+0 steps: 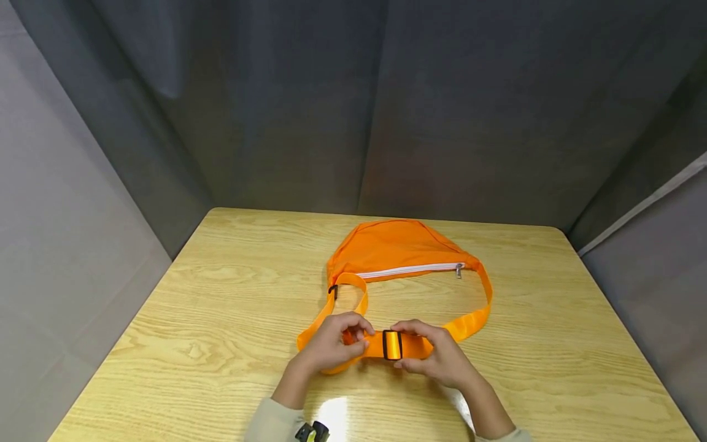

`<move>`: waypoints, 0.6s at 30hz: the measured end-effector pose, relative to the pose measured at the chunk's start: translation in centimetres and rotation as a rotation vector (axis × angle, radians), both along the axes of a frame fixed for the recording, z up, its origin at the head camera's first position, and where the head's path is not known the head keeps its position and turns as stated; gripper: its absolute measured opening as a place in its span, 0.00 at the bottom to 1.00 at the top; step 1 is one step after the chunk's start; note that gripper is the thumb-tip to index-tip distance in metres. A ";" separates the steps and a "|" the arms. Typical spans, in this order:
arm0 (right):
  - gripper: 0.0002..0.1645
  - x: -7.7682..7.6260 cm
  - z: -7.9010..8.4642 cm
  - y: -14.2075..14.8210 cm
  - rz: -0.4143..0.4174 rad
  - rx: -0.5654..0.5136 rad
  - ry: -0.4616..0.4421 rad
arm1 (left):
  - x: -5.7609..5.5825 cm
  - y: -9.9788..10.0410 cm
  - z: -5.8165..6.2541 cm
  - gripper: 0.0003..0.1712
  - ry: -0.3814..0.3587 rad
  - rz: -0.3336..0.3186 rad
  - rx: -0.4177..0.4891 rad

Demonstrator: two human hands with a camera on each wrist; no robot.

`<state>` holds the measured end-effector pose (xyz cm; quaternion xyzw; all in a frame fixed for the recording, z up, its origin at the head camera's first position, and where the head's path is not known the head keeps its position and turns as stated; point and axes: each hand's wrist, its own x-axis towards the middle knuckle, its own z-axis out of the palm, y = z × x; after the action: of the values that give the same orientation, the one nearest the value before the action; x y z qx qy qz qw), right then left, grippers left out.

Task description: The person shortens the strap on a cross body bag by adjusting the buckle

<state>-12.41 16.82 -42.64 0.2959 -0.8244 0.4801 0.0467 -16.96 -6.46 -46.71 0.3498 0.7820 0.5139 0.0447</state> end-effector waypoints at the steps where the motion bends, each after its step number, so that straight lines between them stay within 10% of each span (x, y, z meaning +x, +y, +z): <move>1: 0.29 0.0 0.0 0.1 -0.003 0.005 0.004 | 0.0 -0.2 0.1 0.10 -0.014 0.006 -0.004; 18: 0.29 -0.9 -3.5 1.7 -0.040 0.015 -0.039 | 0.2 -1.8 0.4 0.12 -0.018 0.044 -0.113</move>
<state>-13.36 18.52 -46.12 0.2703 -0.8346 0.4785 0.0378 -16.76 -8.23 -46.27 0.3248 0.8168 0.4730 0.0602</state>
